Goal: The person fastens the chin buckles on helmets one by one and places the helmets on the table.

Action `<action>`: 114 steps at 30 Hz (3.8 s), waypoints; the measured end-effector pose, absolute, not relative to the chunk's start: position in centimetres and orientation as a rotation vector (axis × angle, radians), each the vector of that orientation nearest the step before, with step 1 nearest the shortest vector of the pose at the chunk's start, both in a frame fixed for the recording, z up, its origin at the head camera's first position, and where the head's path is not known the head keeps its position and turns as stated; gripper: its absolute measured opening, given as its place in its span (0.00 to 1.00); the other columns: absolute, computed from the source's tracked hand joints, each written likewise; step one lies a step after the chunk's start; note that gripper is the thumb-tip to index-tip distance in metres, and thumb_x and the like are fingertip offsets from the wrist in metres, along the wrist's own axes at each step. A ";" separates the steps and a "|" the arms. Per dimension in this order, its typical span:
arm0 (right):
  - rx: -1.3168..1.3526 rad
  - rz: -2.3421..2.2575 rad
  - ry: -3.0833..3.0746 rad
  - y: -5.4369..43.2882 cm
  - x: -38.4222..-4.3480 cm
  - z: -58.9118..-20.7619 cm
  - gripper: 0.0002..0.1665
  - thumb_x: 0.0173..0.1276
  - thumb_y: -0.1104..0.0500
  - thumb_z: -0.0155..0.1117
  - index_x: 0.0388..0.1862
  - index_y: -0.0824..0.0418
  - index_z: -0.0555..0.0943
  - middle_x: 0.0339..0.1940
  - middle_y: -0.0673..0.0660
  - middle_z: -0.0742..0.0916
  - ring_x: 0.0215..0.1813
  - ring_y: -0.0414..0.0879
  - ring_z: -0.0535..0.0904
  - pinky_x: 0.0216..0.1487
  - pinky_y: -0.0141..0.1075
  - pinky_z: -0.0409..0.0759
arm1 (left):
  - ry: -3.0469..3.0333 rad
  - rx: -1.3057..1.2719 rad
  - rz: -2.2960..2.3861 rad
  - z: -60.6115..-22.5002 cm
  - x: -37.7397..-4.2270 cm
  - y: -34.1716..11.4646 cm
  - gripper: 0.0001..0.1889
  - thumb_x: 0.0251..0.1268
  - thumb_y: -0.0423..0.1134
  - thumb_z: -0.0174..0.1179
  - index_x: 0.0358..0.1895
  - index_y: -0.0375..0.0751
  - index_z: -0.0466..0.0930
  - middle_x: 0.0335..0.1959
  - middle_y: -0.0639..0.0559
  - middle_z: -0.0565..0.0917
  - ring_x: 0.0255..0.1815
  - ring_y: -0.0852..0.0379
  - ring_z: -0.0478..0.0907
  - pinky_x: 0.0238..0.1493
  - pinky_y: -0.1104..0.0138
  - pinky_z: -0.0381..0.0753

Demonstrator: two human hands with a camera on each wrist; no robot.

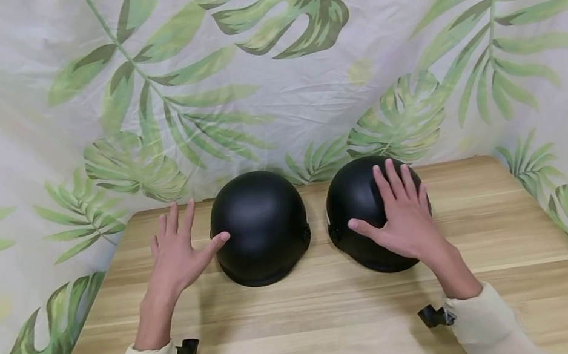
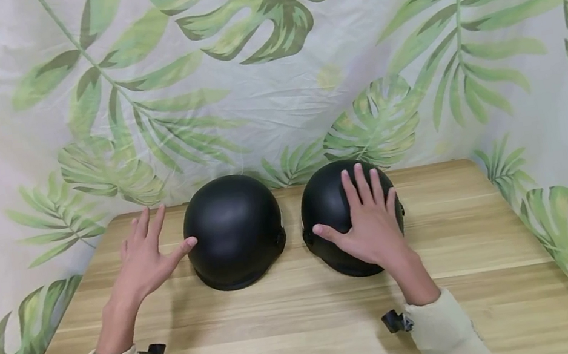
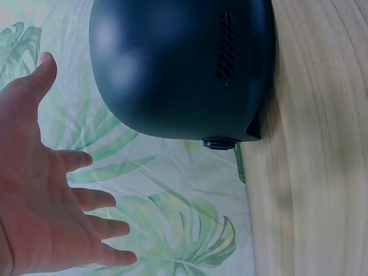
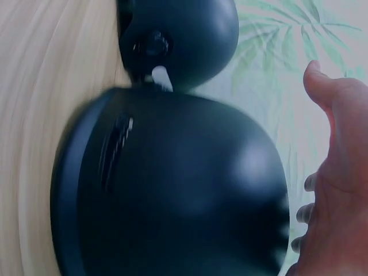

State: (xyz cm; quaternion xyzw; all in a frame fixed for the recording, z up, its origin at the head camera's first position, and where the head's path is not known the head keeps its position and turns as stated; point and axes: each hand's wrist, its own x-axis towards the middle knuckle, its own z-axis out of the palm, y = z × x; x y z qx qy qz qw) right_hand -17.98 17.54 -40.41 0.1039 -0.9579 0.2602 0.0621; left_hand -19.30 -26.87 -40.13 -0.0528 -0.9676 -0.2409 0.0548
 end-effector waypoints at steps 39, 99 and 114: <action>0.550 1.408 -2.676 5.6 -21.1 -44.0 0.65 0.69 0.26 0.68 0.92 0.46 0.47 0.93 0.48 0.47 0.92 0.58 0.48 0.81 0.68 0.64 | -2.819 -0.246 -1.452 -42.7 -21.9 -28.4 0.42 0.85 0.57 0.54 0.90 0.57 0.43 0.89 0.39 0.54 0.87 0.28 0.55 0.80 0.32 0.62; 0.352 1.758 -2.566 3.3 -22.5 -46.8 0.59 0.67 0.36 0.76 0.89 0.39 0.54 0.90 0.52 0.60 0.89 0.57 0.59 0.81 0.64 0.67 | -2.547 -0.046 -1.859 -43.6 -21.8 -27.3 0.35 0.82 0.51 0.59 0.86 0.51 0.61 0.86 0.47 0.63 0.78 0.48 0.68 0.58 0.77 0.79; 0.407 1.895 -2.453 3.0 -22.2 -46.5 0.57 0.69 0.43 0.75 0.90 0.43 0.55 0.89 0.58 0.60 0.86 0.63 0.63 0.70 0.62 0.81 | -2.562 -0.076 -1.655 -42.0 -21.1 -27.3 0.35 0.79 0.53 0.63 0.84 0.62 0.65 0.85 0.49 0.65 0.82 0.43 0.63 0.76 0.44 0.68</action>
